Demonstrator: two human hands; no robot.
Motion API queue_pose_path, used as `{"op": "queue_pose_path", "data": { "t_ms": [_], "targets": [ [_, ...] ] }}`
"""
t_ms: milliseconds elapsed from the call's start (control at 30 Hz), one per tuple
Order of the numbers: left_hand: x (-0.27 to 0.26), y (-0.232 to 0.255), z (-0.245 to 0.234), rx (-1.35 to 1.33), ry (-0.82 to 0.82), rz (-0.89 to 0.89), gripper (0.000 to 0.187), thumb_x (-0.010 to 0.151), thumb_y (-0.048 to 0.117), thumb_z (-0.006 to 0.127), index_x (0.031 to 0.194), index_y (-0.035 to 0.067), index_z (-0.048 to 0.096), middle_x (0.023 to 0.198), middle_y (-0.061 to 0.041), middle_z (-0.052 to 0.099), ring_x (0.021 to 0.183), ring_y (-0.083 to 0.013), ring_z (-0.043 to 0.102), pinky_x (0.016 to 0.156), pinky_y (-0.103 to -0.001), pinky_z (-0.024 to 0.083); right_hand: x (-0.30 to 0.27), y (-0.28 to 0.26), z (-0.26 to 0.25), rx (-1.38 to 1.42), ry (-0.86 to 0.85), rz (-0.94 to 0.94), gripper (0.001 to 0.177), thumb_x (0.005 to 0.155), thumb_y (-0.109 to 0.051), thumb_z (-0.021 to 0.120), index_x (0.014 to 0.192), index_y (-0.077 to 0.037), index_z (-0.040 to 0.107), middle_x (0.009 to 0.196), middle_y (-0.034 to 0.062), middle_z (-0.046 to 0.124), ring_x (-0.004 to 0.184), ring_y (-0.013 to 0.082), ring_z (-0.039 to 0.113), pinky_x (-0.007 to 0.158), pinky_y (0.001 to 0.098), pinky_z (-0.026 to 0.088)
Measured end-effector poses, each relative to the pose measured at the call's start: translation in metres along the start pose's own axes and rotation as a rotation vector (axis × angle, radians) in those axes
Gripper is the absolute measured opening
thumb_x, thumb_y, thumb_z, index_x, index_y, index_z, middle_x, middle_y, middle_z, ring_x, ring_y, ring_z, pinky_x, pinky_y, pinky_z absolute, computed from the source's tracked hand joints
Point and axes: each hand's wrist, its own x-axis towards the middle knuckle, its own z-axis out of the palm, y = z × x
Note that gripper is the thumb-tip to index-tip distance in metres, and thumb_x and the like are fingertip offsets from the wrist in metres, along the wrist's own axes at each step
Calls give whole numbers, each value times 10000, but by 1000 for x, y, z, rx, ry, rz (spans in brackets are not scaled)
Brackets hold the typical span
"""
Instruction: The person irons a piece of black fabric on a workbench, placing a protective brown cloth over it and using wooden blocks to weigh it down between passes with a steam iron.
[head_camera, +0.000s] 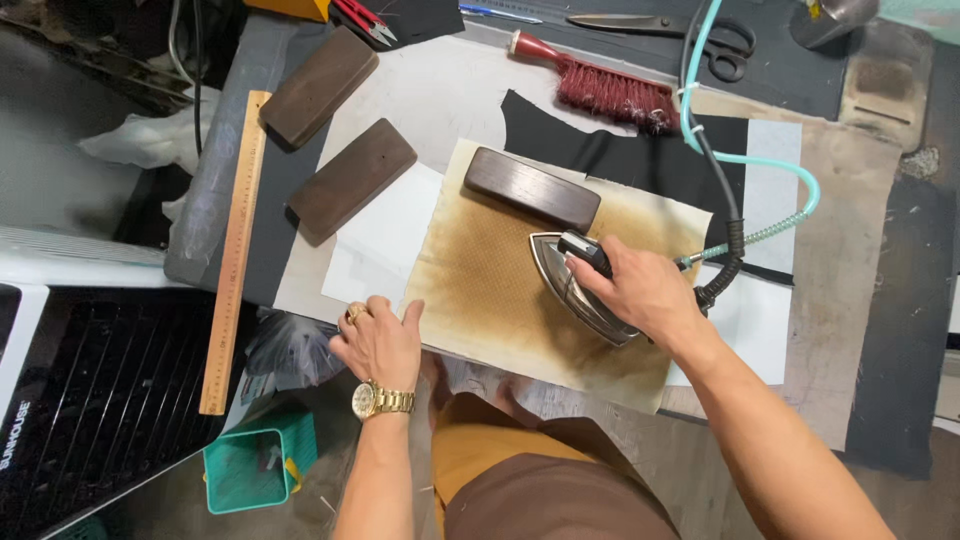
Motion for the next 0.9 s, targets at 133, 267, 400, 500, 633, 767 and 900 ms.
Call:
{"op": "queue_pose_path", "data": {
  "t_ms": [133,267,400,500,633,767,900],
  "targets": [
    [-2,26,-21,-56,-148,95,347,1082,454,475,969,152,606,932,-93,647,1046,-297,647,879,-455,473,4,5,3,31,-30,-5,594,1003,-679,432,1027,-106,586,867,246,725,904,422,748,780,517,579],
    [34,81,-76,-1099,-354,-57,206,949,235,701,861,74,609,626,-98,620,575,-248,667,558,-336,546,14,13,12,60,-16,-18,568,1011,-646,471,1028,-94,604,846,249,719,901,428,743,757,505,566],
    [81,134,-71,-1593,-407,59,281,886,109,766,1090,30,590,726,-56,682,502,-94,667,423,-209,582,15,13,12,102,-13,-24,577,1012,-637,507,1031,-69,612,852,273,703,909,448,723,730,510,540],
    [88,161,-117,-1419,-478,51,143,895,137,717,978,101,607,572,-1,604,433,-115,517,443,-282,465,9,2,9,88,-10,22,574,1024,-592,489,1065,-32,610,894,251,712,905,506,637,773,553,459],
    [88,151,-116,-1366,-458,135,129,887,137,688,979,109,603,501,50,503,438,-85,434,446,-269,408,4,-4,1,114,-39,83,570,1014,-603,488,971,-39,567,808,229,687,839,464,623,735,525,442],
    [70,100,-127,-1332,-439,141,214,873,82,626,1083,42,620,643,-36,602,472,-103,647,432,-196,534,5,3,5,111,-26,27,570,1004,-640,501,1021,-81,609,819,269,679,867,429,717,726,496,535],
    [54,20,-115,-754,-535,103,250,887,165,613,1093,61,709,580,-84,592,572,-248,615,604,-402,501,5,-1,4,102,-31,14,564,997,-636,510,982,-81,608,790,261,681,856,430,728,737,499,535]
  ]
}}
